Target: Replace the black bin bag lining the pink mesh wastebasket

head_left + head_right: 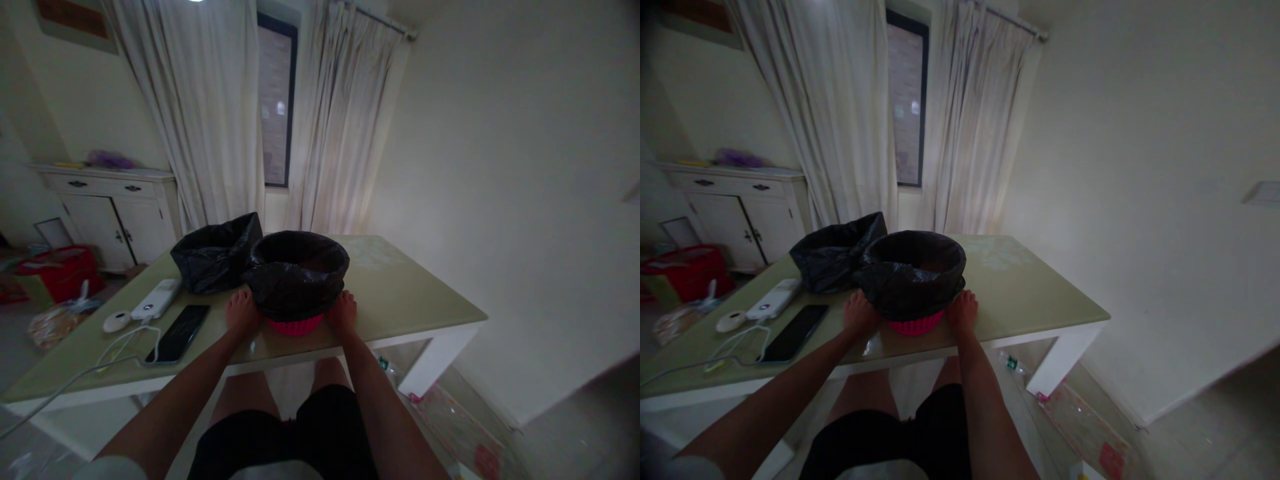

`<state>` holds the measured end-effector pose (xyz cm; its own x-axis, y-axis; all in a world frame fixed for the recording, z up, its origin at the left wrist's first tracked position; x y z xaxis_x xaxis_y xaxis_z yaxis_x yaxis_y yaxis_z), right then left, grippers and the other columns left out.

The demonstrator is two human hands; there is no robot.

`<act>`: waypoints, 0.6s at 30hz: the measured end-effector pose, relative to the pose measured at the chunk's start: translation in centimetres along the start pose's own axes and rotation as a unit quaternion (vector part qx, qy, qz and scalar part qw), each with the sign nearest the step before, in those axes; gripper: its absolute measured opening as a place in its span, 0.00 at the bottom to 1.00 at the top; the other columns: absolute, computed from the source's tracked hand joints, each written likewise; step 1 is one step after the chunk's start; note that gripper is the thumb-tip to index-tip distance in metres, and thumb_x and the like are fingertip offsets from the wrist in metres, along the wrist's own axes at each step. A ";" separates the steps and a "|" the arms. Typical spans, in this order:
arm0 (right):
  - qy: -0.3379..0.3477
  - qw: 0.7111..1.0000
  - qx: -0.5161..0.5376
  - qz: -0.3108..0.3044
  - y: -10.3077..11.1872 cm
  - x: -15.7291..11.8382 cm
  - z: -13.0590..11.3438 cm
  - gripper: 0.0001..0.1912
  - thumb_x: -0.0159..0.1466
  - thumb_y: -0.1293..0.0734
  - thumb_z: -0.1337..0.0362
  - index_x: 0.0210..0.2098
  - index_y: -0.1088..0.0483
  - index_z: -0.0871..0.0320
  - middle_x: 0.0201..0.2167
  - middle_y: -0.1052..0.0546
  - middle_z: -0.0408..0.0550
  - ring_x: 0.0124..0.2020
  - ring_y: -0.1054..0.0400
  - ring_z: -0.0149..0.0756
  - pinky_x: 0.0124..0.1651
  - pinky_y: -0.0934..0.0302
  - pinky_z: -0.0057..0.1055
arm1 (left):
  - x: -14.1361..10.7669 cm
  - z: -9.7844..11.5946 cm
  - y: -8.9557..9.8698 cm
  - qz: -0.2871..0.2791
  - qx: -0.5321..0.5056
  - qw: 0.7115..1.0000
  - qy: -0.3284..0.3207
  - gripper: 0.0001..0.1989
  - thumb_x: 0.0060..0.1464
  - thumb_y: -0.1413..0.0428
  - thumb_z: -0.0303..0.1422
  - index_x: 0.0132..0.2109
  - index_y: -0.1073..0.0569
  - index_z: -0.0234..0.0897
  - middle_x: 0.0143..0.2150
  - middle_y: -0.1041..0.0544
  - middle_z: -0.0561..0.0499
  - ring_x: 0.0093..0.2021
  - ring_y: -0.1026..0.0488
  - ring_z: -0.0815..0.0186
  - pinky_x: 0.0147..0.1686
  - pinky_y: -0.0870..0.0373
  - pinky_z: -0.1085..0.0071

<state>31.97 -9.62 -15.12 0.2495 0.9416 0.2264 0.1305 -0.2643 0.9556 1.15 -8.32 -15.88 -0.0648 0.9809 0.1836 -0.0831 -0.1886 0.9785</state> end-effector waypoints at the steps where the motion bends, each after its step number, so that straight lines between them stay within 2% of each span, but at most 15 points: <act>1: -0.001 1.000 0.000 -0.002 0.0 0.0 0.0 0.18 0.78 0.37 0.63 0.61 0.24 0.64 0.60 0.23 0.68 0.62 0.29 0.53 0.56 0.38 0.40 | 0.0 0.0 0.1 0.000 0.003 1.000 0.000 0.25 0.72 0.53 0.37 0.67 0.24 0.32 0.67 0.26 0.30 0.66 0.29 0.42 0.59 0.33 0.53; 7: 0.005 1.000 0.005 0.002 -0.1 0.0 0.1 0.18 0.78 0.38 0.64 0.60 0.23 0.63 0.60 0.23 0.68 0.62 0.30 0.53 0.57 0.38 0.40 | -0.1 0.1 0.4 0.001 -0.001 1.000 0.002 0.24 0.73 0.54 0.35 0.65 0.23 0.30 0.66 0.26 0.29 0.65 0.29 0.41 0.59 0.33 0.53; 18: 0.014 1.000 0.004 0.006 -0.6 0.3 0.3 0.18 0.78 0.39 0.63 0.60 0.23 0.64 0.59 0.23 0.68 0.61 0.29 0.54 0.56 0.38 0.40 | 0.0 0.0 0.0 0.005 -0.002 1.000 -0.006 0.24 0.73 0.52 0.36 0.65 0.24 0.30 0.65 0.25 0.29 0.65 0.28 0.41 0.58 0.32 0.53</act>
<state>32.24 -9.24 -15.63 0.2248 0.9436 0.2429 0.1360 -0.2773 0.9511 1.14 -8.30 -15.85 -0.0530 0.9794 0.1947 -0.0871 -0.1988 0.9762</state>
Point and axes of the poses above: each hand's wrist, its own x-axis towards the middle knuckle, its own y-axis out of the back of the hand, z = x × y, the point moved 3 cm from there along x, towards the middle knuckle
